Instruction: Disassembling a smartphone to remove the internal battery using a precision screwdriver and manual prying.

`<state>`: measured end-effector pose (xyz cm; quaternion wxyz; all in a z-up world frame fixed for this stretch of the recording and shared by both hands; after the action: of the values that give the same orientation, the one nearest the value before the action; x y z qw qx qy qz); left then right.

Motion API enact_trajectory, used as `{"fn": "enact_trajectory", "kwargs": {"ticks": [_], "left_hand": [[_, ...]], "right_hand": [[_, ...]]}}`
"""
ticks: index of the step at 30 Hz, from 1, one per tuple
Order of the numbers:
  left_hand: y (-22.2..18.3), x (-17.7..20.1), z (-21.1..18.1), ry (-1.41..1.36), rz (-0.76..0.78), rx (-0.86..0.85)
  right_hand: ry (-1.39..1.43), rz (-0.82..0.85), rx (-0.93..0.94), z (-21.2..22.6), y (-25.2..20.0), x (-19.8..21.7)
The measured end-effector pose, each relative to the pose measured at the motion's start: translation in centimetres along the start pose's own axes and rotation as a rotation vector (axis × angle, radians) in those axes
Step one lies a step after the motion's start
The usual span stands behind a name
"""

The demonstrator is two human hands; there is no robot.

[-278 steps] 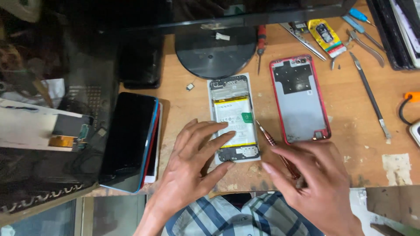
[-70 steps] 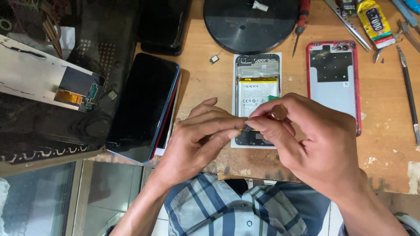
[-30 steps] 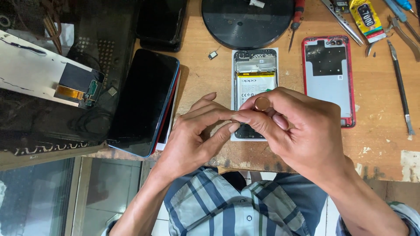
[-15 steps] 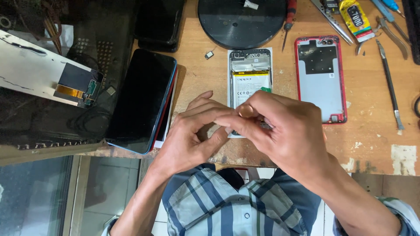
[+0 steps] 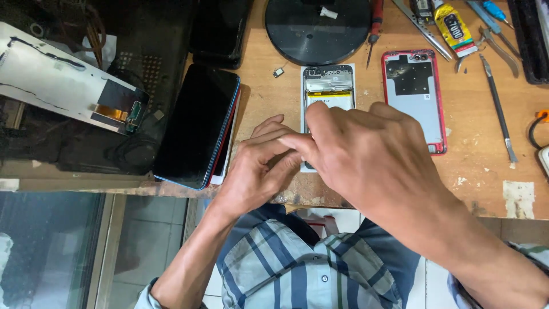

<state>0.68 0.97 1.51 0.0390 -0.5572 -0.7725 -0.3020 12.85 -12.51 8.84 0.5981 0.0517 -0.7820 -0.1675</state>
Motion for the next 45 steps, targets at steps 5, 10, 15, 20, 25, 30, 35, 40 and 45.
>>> {"fn": "enact_trajectory", "kwargs": {"ticks": [5,10,15,20,25,30,35,40,45], "left_hand": [[0.1,0.1,-0.4,0.014,-0.026,0.002],[0.2,-0.1,-0.1,0.006,-0.043,0.018],[-0.3,-0.5,0.4,0.045,-0.12,0.024],[0.3,0.4,-0.9,-0.016,0.008,-0.021],[0.8,0.2,0.1,-0.061,0.005,-0.042],[1.1,-1.1,0.4,-0.013,-0.142,0.022],[1.0,-0.7,-0.2,0.026,0.002,0.019],[1.0,-0.7,-0.1,-0.002,-0.017,0.051],[0.7,-1.2,0.1,0.01,-0.126,0.144]], "right_hand": [[-0.106,0.202,-0.046,0.2,0.7,1.3],[-0.01,0.306,0.016,0.0,2.2,1.0],[0.21,0.301,0.075,0.5,2.1,1.1],[0.253,0.524,-0.023,-0.2,2.8,2.0],[0.223,0.407,-0.034,-0.4,2.2,1.8],[0.244,0.507,-0.148,0.1,2.8,2.0],[0.12,0.233,-0.105,-1.1,1.8,-0.3],[0.27,0.199,-0.056,-0.7,1.5,0.0],[0.511,0.159,-0.098,0.0,1.1,-0.1]]}}
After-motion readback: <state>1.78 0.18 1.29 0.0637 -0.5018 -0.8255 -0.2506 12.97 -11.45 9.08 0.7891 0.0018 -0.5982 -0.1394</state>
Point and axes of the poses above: each hand's wrist, its own y-axis towards the middle knuckle, its own x-axis out of the back of the hand, z = x × y, the point moved 1 cm from there along y, towards the middle knuckle, and after that the axes turned 2 degrees about z, right-handed, at the moved point
